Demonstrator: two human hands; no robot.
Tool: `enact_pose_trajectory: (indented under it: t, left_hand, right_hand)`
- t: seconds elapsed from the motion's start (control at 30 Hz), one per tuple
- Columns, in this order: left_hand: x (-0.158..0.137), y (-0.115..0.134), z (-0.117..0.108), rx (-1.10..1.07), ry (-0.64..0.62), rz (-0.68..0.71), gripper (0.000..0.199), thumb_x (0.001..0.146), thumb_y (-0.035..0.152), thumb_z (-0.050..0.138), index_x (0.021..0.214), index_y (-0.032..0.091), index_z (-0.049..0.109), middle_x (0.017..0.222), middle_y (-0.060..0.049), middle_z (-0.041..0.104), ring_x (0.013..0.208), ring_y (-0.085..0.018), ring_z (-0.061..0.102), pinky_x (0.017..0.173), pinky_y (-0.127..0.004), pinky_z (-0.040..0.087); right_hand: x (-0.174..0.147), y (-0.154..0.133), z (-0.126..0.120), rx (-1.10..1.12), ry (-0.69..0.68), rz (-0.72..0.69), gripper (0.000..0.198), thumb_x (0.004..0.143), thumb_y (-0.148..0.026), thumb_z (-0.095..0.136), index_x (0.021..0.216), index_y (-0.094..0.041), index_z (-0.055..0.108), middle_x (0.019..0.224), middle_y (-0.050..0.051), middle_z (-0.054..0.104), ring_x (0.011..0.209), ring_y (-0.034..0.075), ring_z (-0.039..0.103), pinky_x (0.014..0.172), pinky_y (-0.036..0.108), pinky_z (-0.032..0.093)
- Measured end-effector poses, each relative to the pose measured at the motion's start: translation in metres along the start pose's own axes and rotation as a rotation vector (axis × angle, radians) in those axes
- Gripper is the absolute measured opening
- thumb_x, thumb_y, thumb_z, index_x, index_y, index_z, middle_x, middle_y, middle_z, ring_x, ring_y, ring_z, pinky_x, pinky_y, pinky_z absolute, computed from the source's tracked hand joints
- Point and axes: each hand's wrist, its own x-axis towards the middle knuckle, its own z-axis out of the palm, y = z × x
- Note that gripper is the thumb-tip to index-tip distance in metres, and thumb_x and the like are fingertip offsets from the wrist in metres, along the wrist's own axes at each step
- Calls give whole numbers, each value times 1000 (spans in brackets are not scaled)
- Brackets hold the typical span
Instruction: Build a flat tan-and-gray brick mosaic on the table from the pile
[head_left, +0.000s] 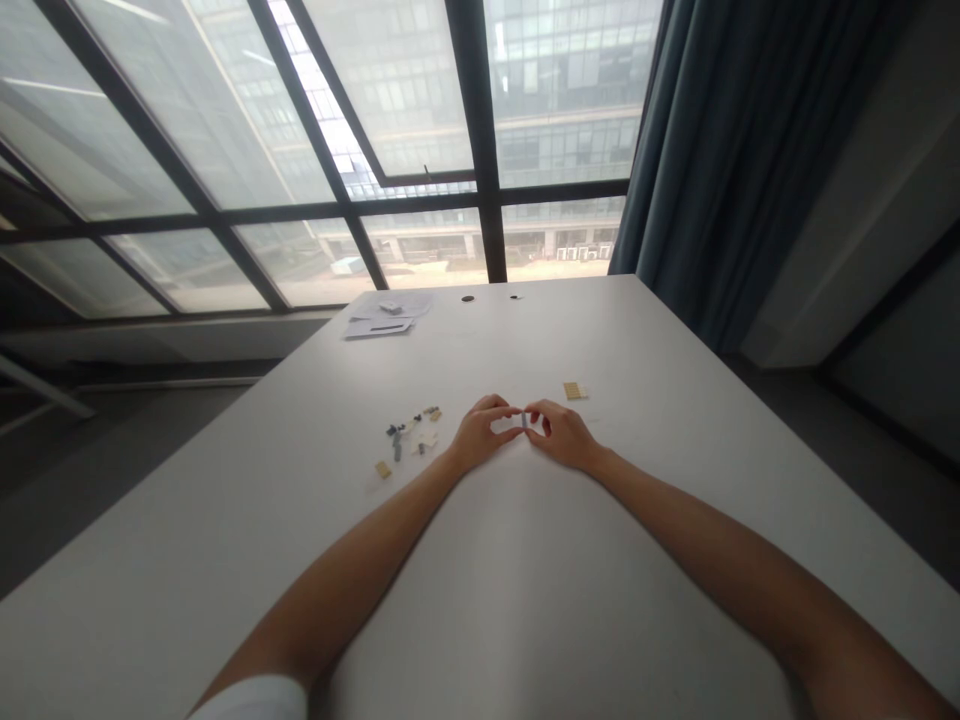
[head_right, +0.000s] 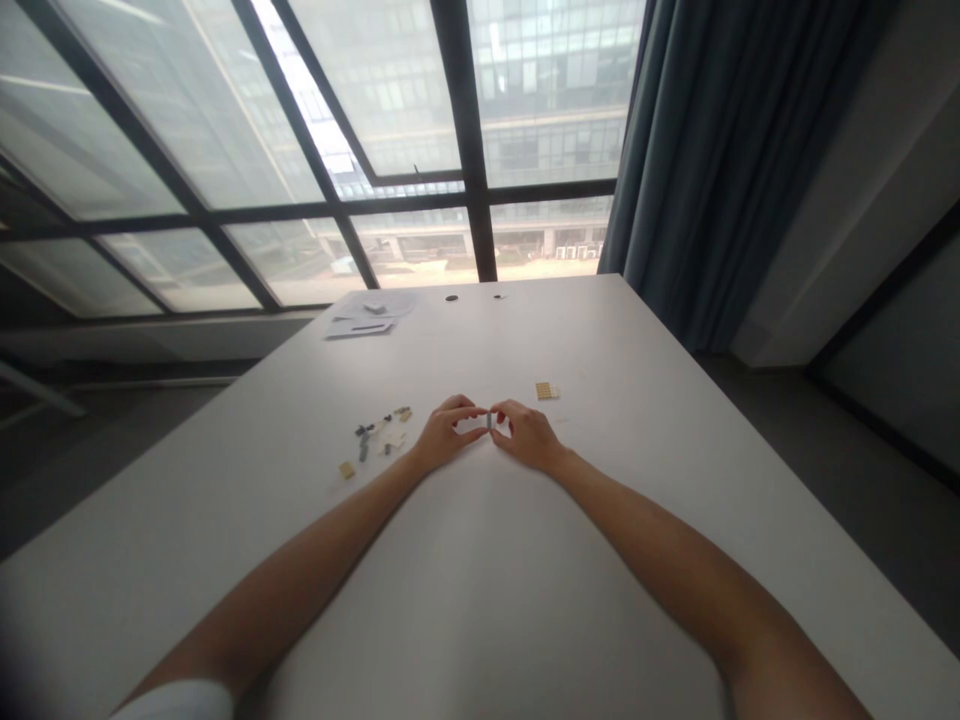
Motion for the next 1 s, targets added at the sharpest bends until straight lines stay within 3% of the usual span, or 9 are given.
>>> enact_pose_trajectory:
  t: [0.33,0.5,0.67,0.83,1.0]
  left_hand:
    - [0,-2,0,-13,-3,-6,25,87,32,72,110,25,75,93,-5,65,87,-16,59,72,-27,50]
    - [1,-2,0,3,-6,-9,22,91,32,67,109,24,75,94,-5,65,85,-16,59,73,-28,50]
    - [1,-4,1,-4,-3,1,22,94,32,61,109,23,75,92,-5,65,83,-15,59,73,-27,49]
    - [1,-4,1,-3,1,6,24,96,32,58,110,23,75,93,-6,65,83,-15,59,72,-27,49]
    - [1,-3,-1,-4,3,2,25,97,31,56,110,23,75,91,-5,65,82,-15,59,70,-26,49]
  right_hand:
    - [4,2,-10,-18,29,3,25,78,-19,69,102,-22,65,91,-1,67,61,9,52,64,23,42]
    - [23,25,-46,38,215,84,25,78,-24,67,103,-20,65,93,1,69,61,10,54,61,25,44]
    - [32,75,-88,43,406,178,27,78,-32,66,101,-18,65,92,3,69,64,13,56,61,26,46]
    - [19,121,-97,-87,301,195,25,74,-29,68,96,-17,69,98,5,66,73,15,57,72,30,50]
    - [10,132,-91,-162,120,252,22,73,-27,70,93,-21,74,111,7,63,102,22,58,87,33,48]
